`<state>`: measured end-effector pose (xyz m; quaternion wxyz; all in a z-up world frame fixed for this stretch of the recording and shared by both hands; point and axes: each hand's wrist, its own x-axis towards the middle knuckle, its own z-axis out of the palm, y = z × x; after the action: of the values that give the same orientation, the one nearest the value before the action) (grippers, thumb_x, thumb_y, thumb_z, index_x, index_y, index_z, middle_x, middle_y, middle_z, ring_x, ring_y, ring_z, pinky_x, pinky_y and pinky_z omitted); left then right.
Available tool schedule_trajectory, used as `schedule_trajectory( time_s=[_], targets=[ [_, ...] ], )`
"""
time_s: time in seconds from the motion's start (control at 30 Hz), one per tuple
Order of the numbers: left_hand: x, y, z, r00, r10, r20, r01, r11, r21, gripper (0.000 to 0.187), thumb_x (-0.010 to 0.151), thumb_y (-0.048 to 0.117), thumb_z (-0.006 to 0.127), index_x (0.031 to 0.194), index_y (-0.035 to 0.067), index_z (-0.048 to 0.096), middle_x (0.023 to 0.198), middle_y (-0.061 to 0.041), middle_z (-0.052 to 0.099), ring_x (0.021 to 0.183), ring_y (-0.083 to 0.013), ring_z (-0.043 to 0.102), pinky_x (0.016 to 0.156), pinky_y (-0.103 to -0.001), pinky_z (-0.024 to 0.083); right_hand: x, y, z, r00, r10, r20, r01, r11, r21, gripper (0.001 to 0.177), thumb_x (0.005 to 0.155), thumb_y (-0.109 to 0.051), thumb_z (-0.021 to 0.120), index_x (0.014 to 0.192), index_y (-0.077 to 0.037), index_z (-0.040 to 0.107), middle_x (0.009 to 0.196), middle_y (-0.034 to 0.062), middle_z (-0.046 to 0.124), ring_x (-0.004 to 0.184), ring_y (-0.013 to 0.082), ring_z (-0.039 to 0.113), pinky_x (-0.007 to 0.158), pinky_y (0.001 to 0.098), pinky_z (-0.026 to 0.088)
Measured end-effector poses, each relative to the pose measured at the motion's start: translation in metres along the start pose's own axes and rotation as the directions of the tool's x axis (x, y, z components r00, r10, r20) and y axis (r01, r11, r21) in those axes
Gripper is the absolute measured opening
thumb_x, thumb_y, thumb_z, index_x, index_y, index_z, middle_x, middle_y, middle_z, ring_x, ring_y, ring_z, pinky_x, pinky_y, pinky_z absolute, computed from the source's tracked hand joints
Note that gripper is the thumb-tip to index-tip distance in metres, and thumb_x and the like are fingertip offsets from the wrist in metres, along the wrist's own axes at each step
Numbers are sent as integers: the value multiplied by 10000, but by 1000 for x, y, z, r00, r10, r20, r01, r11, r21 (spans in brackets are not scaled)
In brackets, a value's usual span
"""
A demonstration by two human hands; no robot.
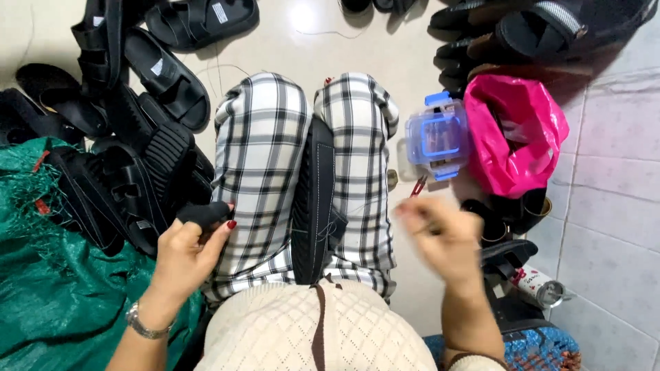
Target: The person is hand-stitching the sole of a black sandal using a needle and thread while sitting on the floor.
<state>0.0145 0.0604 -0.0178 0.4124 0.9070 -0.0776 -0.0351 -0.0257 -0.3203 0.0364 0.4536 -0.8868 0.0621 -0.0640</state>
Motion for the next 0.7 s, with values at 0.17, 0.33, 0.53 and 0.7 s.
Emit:
schedule_trajectory(
  time_s=[0.17,0.33,0.53,0.7],
  targets=[
    [19,58,21,962,272,23,-271,961,-60,730,756,285,867,1328,-12,526,1335,-229,551,1267,-399,543,1114,-485,447,1,-28,38,935,-240,260,231,971,65,262,783,-157,822,1033,-98,768,800,63,643,575,193,624,545,297,515],
    [8,83,46,908,360,213,-324,928,-184,914,703,390,910,1402,21,453,1439,-198,518,1334,-354,526,1149,-471,398,9,-25,50,836,-395,381,438,898,-29,247,778,-80,765,1021,-112,742,946,52,684,572,157,537,486,297,419],
    [5,86,57,927,201,317,-175,979,-108,972,685,388,881,1456,33,407,1439,-226,509,1298,-388,550,1038,-448,470,34,-29,36,705,-225,673,9,951,309,92,804,-20,664,851,-98,668,906,42,562,728,175,504,660,287,440],
    [-1,78,65,939,161,304,-155,987,-42,1011,665,474,863,1465,30,433,1440,-247,523,1157,-364,629,949,-415,504,58,-22,34,532,-256,807,-159,906,392,79,758,-49,756,753,-94,691,756,-16,631,675,120,483,632,249,415]
  ],
)
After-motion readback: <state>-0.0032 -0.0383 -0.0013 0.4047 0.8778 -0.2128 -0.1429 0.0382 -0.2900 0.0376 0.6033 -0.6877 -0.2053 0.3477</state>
